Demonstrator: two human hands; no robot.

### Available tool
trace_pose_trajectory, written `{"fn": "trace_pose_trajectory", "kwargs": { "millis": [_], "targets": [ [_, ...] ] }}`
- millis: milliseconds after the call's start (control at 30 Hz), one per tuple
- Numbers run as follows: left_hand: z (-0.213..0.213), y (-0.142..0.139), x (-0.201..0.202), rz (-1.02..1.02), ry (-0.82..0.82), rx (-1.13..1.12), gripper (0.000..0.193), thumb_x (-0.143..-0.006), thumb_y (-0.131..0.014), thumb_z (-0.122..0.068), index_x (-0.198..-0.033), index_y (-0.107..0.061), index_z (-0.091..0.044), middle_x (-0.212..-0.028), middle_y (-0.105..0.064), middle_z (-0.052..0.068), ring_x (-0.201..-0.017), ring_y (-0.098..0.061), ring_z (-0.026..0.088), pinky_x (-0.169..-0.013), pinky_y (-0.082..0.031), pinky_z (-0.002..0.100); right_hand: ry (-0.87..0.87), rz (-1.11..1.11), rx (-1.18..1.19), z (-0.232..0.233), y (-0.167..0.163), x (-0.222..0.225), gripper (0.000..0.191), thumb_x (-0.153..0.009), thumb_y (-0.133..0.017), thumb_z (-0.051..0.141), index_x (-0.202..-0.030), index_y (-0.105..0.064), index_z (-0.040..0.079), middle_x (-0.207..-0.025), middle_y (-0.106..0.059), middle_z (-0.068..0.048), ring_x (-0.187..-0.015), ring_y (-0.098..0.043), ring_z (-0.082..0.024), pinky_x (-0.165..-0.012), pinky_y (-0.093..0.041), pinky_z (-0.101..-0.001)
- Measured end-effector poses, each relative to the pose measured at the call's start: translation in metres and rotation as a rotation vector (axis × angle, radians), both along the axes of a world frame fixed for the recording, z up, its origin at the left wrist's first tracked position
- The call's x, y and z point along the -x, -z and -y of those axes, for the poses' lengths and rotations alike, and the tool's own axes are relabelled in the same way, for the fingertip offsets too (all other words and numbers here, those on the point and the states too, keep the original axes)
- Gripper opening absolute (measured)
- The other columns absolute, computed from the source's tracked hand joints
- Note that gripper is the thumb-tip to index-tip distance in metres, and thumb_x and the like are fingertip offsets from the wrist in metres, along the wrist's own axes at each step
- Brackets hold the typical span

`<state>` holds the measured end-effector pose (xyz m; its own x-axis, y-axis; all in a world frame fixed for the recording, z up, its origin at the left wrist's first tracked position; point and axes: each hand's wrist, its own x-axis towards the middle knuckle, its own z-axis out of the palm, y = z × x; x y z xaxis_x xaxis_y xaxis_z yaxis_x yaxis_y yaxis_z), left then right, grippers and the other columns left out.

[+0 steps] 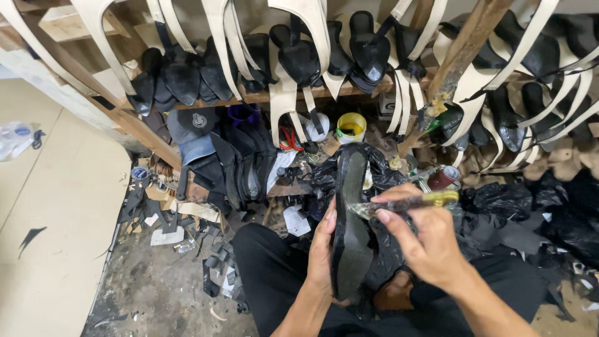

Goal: The person applies adhesive to the sole of a black shoe part using a brush, then sets it aside and repeats the process on another part. The person works on the floor in a cluttered workshop with shelves of shoe parts.

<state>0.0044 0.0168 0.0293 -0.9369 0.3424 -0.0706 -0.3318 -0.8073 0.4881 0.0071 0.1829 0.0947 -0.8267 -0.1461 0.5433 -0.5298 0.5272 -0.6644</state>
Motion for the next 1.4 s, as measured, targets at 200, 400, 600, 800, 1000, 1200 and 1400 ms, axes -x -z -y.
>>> {"fn": "trace_pose_trajectory", "kwargs": {
  "millis": [200, 400, 600, 800, 1000, 1200, 1400],
  "targets": [
    [-0.005, 0.000, -0.003, -0.054, 0.066, 0.010, 0.066, -0.101, -0.052, -0.039, -0.157, -0.042, -0.005, -0.121, -0.062, 0.009, -0.096, -0.067, 0.019, -0.084, -0.058, 0.031, 0.043, 0.066, 0.107, -0.009, 0.001, 0.022, 0.020, -0.101, -0.060, 0.015, -0.112, -0.068, 0.000, -0.102, -0.068, -0.009, -0.092, -0.066, -0.020, -0.085, -0.052, -0.0314],
    [-0.005, -0.003, 0.000, -0.093, 0.056, 0.008, 0.067, -0.101, -0.053, -0.041, -0.156, -0.042, -0.005, -0.117, -0.063, 0.010, -0.090, -0.068, 0.021, -0.079, -0.058, 0.031, -0.048, 0.192, 0.200, -0.013, 0.007, 0.030, 0.017, -0.102, -0.059, 0.014, -0.111, -0.066, 0.001, -0.101, -0.068, -0.006, -0.092, -0.063, -0.017, -0.085, -0.051, -0.0297],
    [-0.008, -0.008, 0.002, -0.045, 0.044, -0.020, 0.059, -0.105, -0.048, -0.034, -0.157, -0.043, -0.004, -0.122, -0.063, 0.009, -0.092, -0.067, 0.019, -0.080, -0.058, 0.031, -0.128, 0.165, 0.192, -0.017, 0.008, 0.027, 0.016, -0.102, -0.058, 0.012, -0.110, -0.066, 0.000, -0.106, -0.067, -0.007, -0.099, -0.064, -0.017, -0.091, -0.051, -0.0304],
    [-0.015, -0.009, 0.002, 0.117, -0.005, -0.025, 0.053, -0.103, -0.038, -0.028, -0.150, -0.047, -0.005, -0.125, -0.066, 0.005, -0.108, -0.067, 0.013, -0.094, -0.057, 0.026, -0.117, 0.125, 0.172, -0.016, 0.010, 0.013, 0.015, -0.100, -0.059, 0.011, -0.107, -0.067, 0.000, -0.105, -0.068, -0.009, -0.094, -0.068, -0.019, -0.085, -0.055, -0.0326],
    [-0.020, 0.003, 0.008, 0.139, -0.062, -0.114, 0.045, -0.109, -0.040, -0.030, -0.145, -0.052, -0.007, -0.111, -0.066, 0.003, -0.098, -0.063, 0.014, -0.089, -0.054, 0.029, -0.157, -0.007, 0.116, -0.009, 0.016, 0.000, 0.015, -0.096, -0.063, 0.010, -0.108, -0.068, 0.002, -0.104, -0.070, -0.010, -0.093, -0.069, -0.021, -0.084, -0.056, -0.0331],
    [-0.022, 0.000, 0.009, 0.056, -0.071, -0.114, 0.047, -0.106, -0.040, -0.028, -0.149, -0.049, -0.010, -0.110, -0.065, 0.004, -0.099, -0.064, 0.014, -0.092, -0.053, 0.029, -0.064, -0.092, 0.045, -0.017, 0.011, 0.001, 0.013, -0.095, -0.062, 0.005, -0.106, -0.067, 0.001, -0.102, -0.069, -0.012, -0.096, -0.069, -0.026, -0.085, -0.055, -0.0353],
    [-0.027, -0.015, 0.008, -0.038, -0.057, -0.154, 0.047, -0.112, -0.041, -0.028, -0.153, -0.048, -0.006, -0.115, -0.064, 0.003, -0.101, -0.061, 0.012, -0.091, -0.050, 0.029, 0.004, -0.086, 0.039, -0.013, 0.004, 0.009, 0.012, -0.099, -0.062, 0.005, -0.108, -0.067, -0.001, -0.103, -0.070, -0.012, -0.096, -0.070, -0.025, -0.085, -0.055, -0.0348]
  ]
}}
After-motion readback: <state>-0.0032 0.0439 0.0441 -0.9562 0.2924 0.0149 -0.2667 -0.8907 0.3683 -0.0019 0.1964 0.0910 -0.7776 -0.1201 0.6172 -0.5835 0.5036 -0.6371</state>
